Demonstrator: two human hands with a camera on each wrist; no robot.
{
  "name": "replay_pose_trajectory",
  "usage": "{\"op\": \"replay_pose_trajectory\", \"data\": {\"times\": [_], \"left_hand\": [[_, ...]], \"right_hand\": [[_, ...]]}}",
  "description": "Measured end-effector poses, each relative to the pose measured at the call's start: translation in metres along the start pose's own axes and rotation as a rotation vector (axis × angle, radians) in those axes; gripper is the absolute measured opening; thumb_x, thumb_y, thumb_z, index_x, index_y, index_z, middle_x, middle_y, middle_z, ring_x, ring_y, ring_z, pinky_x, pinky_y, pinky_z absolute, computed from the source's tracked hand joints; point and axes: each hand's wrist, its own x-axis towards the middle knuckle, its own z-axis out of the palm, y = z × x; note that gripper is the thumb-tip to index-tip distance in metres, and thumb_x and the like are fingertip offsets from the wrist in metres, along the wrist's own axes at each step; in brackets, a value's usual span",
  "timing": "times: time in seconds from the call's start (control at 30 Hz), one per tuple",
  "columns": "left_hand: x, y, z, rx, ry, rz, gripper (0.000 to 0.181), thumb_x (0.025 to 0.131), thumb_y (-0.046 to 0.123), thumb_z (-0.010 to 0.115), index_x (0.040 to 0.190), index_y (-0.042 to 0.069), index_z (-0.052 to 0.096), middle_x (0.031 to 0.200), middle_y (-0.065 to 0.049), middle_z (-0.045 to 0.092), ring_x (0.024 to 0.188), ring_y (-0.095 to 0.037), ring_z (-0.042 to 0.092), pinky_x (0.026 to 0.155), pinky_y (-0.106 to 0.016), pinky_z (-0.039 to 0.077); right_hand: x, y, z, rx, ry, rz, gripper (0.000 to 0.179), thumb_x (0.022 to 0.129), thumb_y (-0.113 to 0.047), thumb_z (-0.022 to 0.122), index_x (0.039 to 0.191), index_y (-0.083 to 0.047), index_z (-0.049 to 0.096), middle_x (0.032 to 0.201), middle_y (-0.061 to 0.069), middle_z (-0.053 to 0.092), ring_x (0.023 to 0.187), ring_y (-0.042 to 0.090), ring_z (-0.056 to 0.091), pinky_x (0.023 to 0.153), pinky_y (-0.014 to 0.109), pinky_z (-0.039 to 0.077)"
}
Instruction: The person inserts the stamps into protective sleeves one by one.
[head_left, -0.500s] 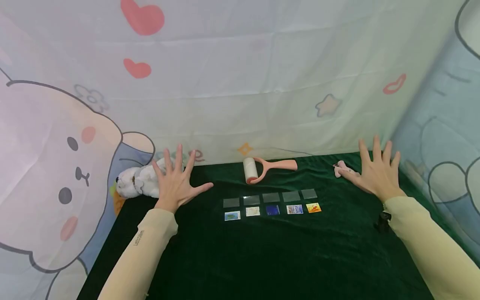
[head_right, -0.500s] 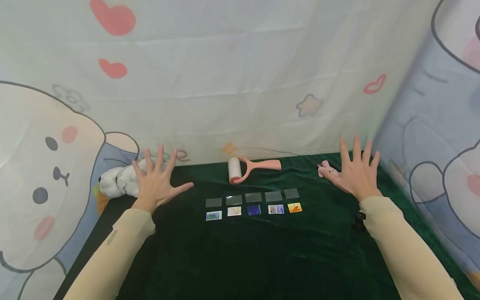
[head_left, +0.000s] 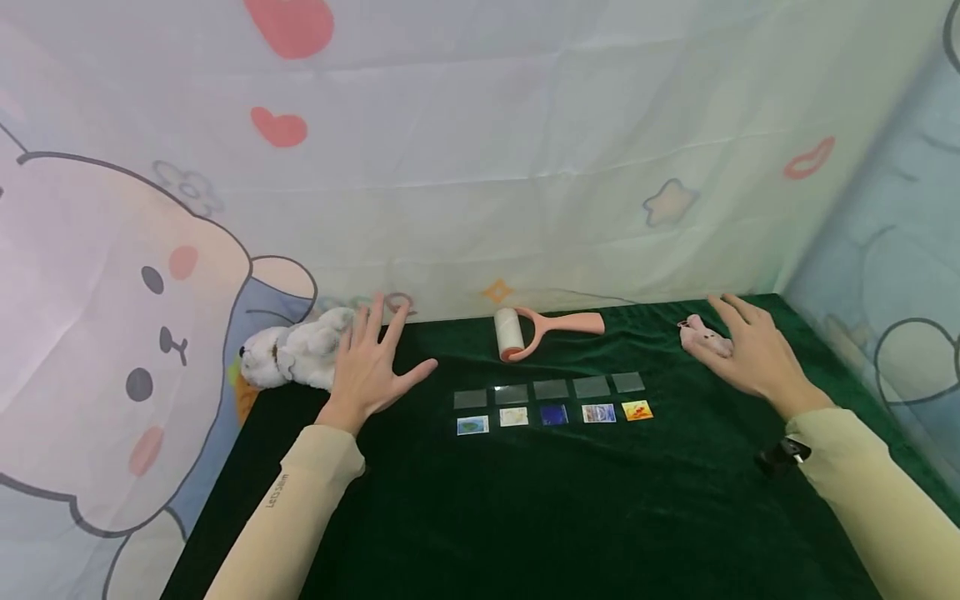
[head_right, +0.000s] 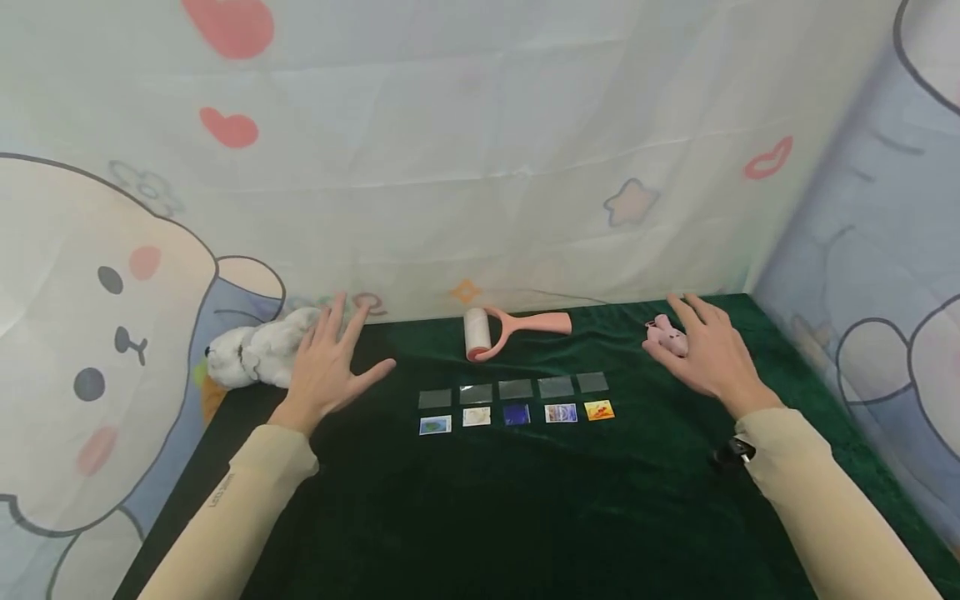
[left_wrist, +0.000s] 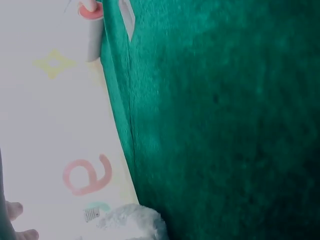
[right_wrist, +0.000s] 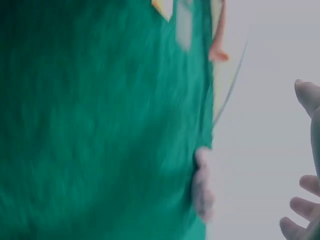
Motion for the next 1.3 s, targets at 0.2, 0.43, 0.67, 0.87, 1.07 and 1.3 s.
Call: {"op": "replay_pose_trajectory", "data": {"times": [0.2, 0.43, 0.67, 0.87, 1.07, 1.3], "left_hand": [[-0.006, 0.004, 0.008, -0.112, 0.042, 0.025, 0.095, 0.093, 0.071, 0.061, 0.169, 0.031, 0.020, 0.174, -0.015, 0.019, 0.148, -0.048, 0.040, 0.115, -0.070, 0.033], [-0.014, 0.009, 0.016, -0.244, 0.031, -0.017, 0.081, 0.097, 0.062, 0.062, 0.161, 0.018, 0.039, 0.156, -0.016, 0.049, 0.135, -0.041, 0.054, 0.109, -0.062, 0.044], [-0.020, 0.013, 0.024, -0.455, -0.016, -0.116, 0.069, 0.102, 0.059, 0.059, 0.157, 0.019, 0.046, 0.154, -0.012, 0.051, 0.133, -0.036, 0.054, 0.108, -0.060, 0.045], [-0.026, 0.012, 0.038, -0.582, -0.055, -0.143, 0.053, 0.107, 0.050, 0.056, 0.145, 0.014, 0.058, 0.146, -0.011, 0.058, 0.124, -0.034, 0.060, 0.097, -0.055, 0.053], [-0.029, 0.016, 0.047, -0.622, -0.083, -0.146, 0.049, 0.108, 0.046, 0.054, 0.141, 0.011, 0.061, 0.141, -0.011, 0.062, 0.120, -0.032, 0.063, 0.094, -0.054, 0.055], [-0.029, 0.020, 0.053, -0.645, -0.106, -0.163, 0.053, 0.109, 0.049, 0.053, 0.141, 0.009, 0.061, 0.140, -0.009, 0.062, 0.119, -0.030, 0.062, 0.094, -0.054, 0.056]], "right_hand": [[-0.008, -0.027, 0.002, 0.122, -0.029, -0.050, 0.079, 0.099, -0.044, 0.072, 0.158, -0.002, 0.042, 0.159, 0.030, 0.040, 0.144, 0.056, 0.036, 0.110, 0.076, 0.029], [-0.015, -0.063, 0.011, 0.258, -0.025, -0.078, 0.065, 0.099, -0.035, 0.074, 0.151, -0.004, 0.050, 0.150, 0.026, 0.053, 0.128, 0.049, 0.056, 0.099, 0.071, 0.045], [-0.017, -0.094, 0.028, 0.420, -0.084, -0.103, 0.057, 0.101, -0.029, 0.073, 0.149, -0.005, 0.052, 0.145, 0.021, 0.059, 0.124, 0.041, 0.062, 0.097, 0.064, 0.052], [-0.019, -0.120, 0.047, 0.492, -0.167, -0.104, 0.052, 0.102, -0.032, 0.072, 0.146, -0.011, 0.056, 0.143, 0.015, 0.062, 0.117, 0.033, 0.068, 0.093, 0.056, 0.058], [-0.020, -0.143, 0.065, 0.523, -0.206, -0.137, 0.049, 0.100, -0.032, 0.074, 0.141, -0.011, 0.060, 0.138, 0.011, 0.066, 0.110, 0.026, 0.070, 0.088, 0.048, 0.060], [-0.018, -0.166, 0.083, 0.596, -0.287, -0.152, 0.050, 0.099, -0.033, 0.076, 0.141, -0.010, 0.061, 0.135, 0.010, 0.068, 0.104, 0.018, 0.070, 0.086, 0.041, 0.060]]}}
